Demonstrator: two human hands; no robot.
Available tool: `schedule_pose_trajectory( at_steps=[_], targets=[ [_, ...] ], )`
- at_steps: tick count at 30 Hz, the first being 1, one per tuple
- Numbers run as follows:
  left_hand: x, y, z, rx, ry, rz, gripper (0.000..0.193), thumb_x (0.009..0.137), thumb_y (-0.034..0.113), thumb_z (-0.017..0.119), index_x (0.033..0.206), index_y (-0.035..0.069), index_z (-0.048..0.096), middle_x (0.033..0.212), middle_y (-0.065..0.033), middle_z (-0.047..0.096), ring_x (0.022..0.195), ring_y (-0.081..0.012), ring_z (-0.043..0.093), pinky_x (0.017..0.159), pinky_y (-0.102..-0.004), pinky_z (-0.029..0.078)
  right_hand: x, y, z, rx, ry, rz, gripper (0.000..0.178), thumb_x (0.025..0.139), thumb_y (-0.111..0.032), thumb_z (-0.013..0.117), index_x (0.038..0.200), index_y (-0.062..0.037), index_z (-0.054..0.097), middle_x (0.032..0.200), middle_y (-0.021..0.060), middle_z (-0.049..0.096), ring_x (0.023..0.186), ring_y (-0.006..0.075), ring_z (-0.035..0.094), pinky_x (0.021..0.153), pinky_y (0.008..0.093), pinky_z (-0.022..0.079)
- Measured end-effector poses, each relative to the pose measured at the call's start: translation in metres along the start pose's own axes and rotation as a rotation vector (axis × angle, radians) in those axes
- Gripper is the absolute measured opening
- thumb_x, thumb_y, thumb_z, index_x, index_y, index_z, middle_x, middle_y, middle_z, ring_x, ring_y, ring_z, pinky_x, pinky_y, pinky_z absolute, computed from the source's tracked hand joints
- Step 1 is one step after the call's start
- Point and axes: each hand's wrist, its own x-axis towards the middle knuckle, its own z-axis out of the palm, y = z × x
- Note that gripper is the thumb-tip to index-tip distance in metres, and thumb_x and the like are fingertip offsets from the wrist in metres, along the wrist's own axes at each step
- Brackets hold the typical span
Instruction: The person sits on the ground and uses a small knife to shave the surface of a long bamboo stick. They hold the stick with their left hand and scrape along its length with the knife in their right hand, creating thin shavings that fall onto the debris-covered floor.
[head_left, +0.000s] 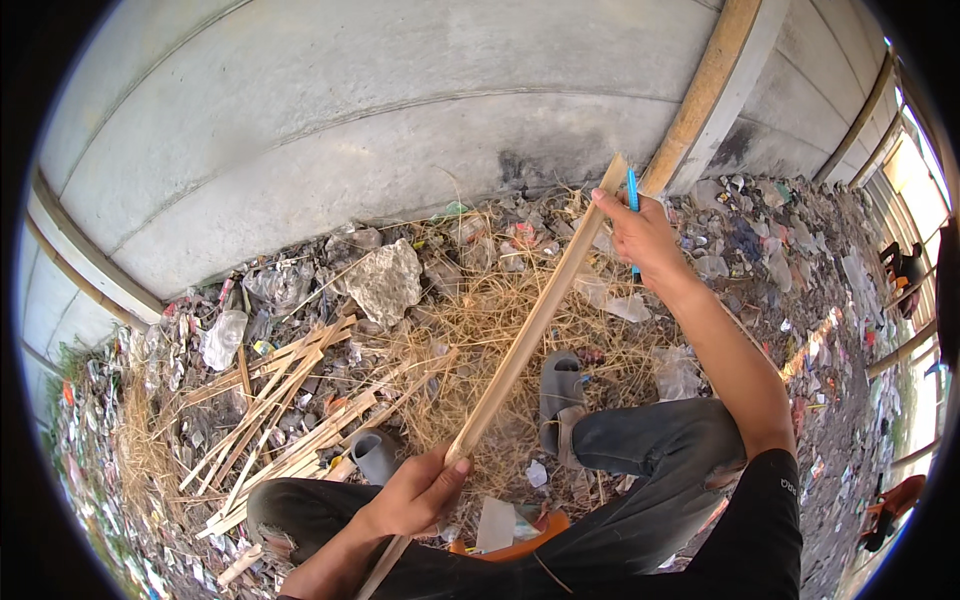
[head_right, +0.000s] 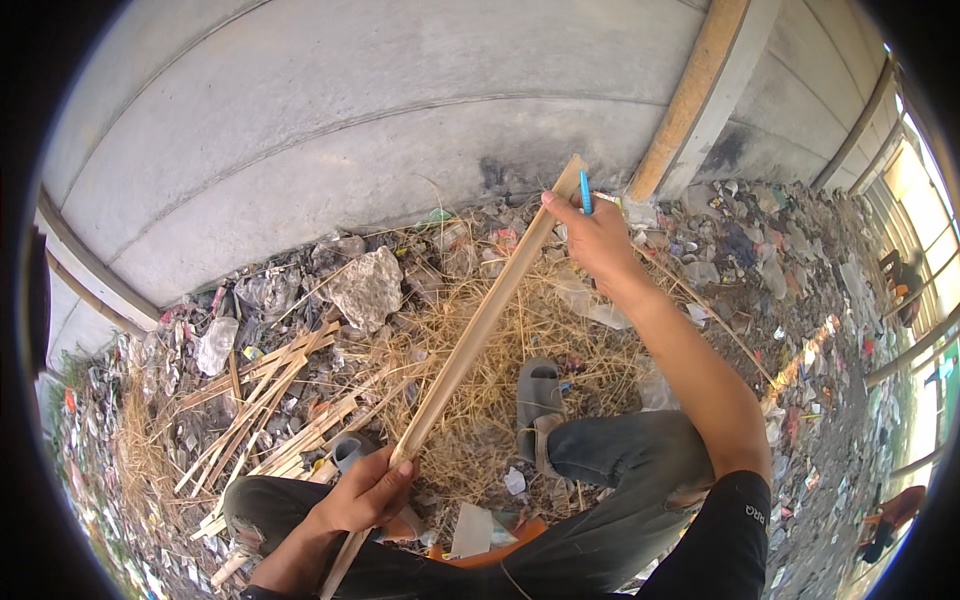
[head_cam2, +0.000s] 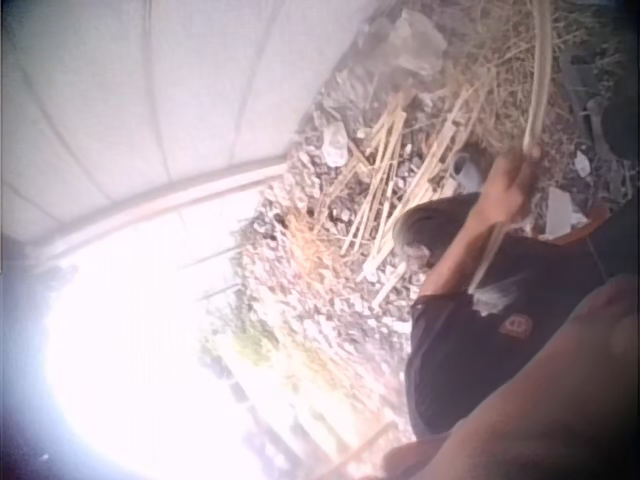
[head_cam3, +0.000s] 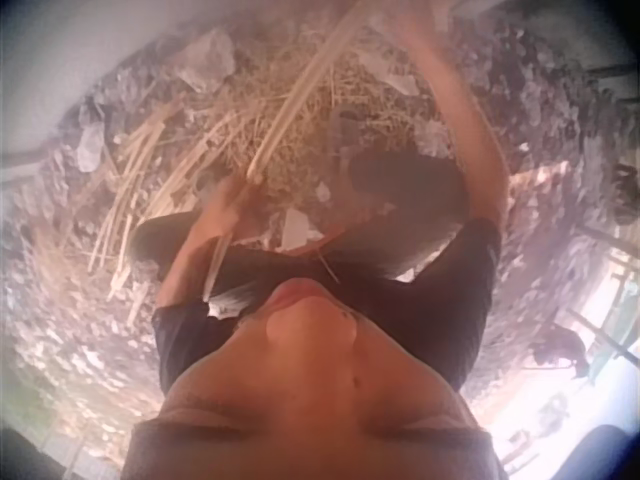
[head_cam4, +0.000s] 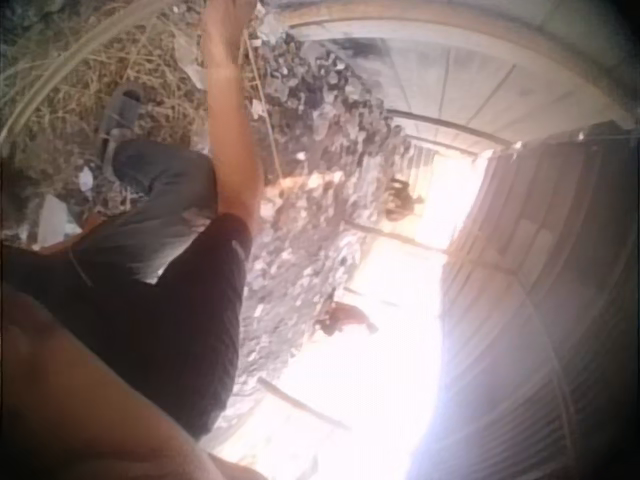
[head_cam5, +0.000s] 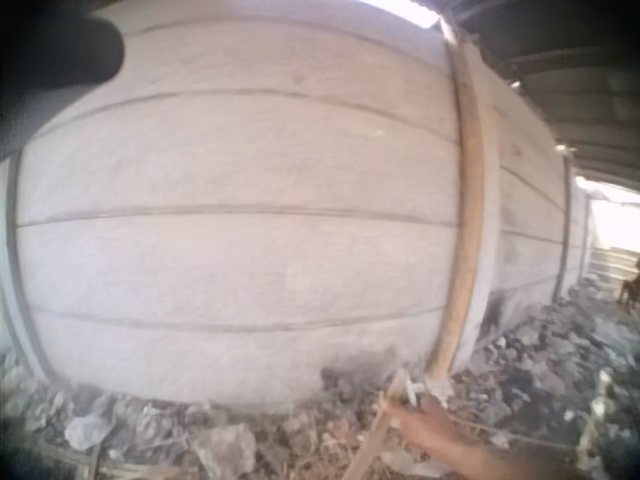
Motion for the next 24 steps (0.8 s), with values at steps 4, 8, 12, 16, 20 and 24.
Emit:
schedule_pose_trajectory(
  at_steps=[4, 8, 12, 16, 20, 24],
  targets=[
    [0.008, 0.01, 0.0, -0.037, -0.062, -0.018, 0.041, 0.115, 0.04, 0.042, 0.101, 0.004, 0.055, 0.068, 0.0006, 0.052, 0.053, -0.0089, 0.05, 0.05, -0.0252, 0.041, -0.018, -0.012, 0.019, 0.047, -0.102, 0.03, 0.03, 0.095, -0.027, 0.08, 0.101, -0.0006, 0.067, 0.059, -0.0092, 0.041, 0.045, 0.0023, 0.032, 0.043, 0.0258, 0.022],
    [0.02, 0.006, 0.003, -0.019, -0.026, 0.053, 0.049, 0.114, 0.043, 0.041, 0.096, 0.002, 0.06, 0.074, -0.0031, 0.059, 0.06, -0.0112, 0.059, 0.058, -0.0257, 0.049, -0.046, -0.019, 0.043, 0.08, -0.258, 0.075, 0.026, 0.093, -0.022, 0.081, 0.099, -0.0009, 0.066, 0.06, -0.008, 0.045, 0.045, 0.0021, 0.033, 0.043, 0.026, 0.022],
    [0.026, 0.011, 0.007, -0.031, 0.0, 0.16, 0.043, 0.115, 0.039, 0.038, 0.114, 0.001, 0.056, 0.08, -0.0049, 0.062, 0.063, -0.0128, 0.06, 0.061, -0.0275, 0.05, -0.06, -0.02, 0.056, 0.107, -0.37, 0.12, 0.026, 0.092, -0.021, 0.083, 0.098, -0.001, 0.067, 0.061, -0.0071, 0.048, 0.047, 0.0021, 0.039, 0.044, 0.0238, 0.025],
    [0.03, 0.015, 0.011, -0.095, 0.018, 0.219, 0.036, 0.115, 0.034, 0.039, 0.124, 0.001, 0.051, 0.08, -0.0037, 0.059, 0.059, -0.0106, 0.055, 0.054, -0.026, 0.046, -0.078, -0.018, 0.075, -0.3, -0.464, -0.114, 0.041, 0.095, -0.041, 0.076, 0.097, -0.0015, 0.066, 0.061, 0.0007, 0.056, 0.049, 0.0121, 0.051, 0.047, 0.0328, 0.037],
    [0.034, 0.0, 0.004, -0.156, 0.219, 0.27, 0.029, 0.115, 0.031, 0.042, 0.119, 0.003, 0.05, 0.072, 0.0007, 0.051, 0.054, -0.0062, 0.047, 0.049, -0.0239, 0.039, -0.107, -0.021, 0.086, -0.668, -0.513, -0.425, 0.051, 0.103, -0.051, 0.058, 0.095, -0.0005, 0.062, 0.062, 0.0141, 0.061, 0.053, 0.0302, 0.064, 0.05, 0.0438, 0.046],
    [0.032, 0.01, -0.002, -0.044, 0.339, 0.314, 0.026, 0.114, 0.027, 0.045, 0.117, 0.002, 0.051, 0.068, 0.0031, 0.049, 0.055, -0.004, 0.045, 0.05, -0.0236, 0.037, -0.136, -0.018, 0.101, -0.79, -0.707, -0.465, 0.051, 0.107, -0.049, 0.049, 0.094, -0.0006, 0.06, 0.064, 0.0211, 0.065, 0.06, 0.0422, 0.067, 0.055, 0.052, 0.052]
  ],
)
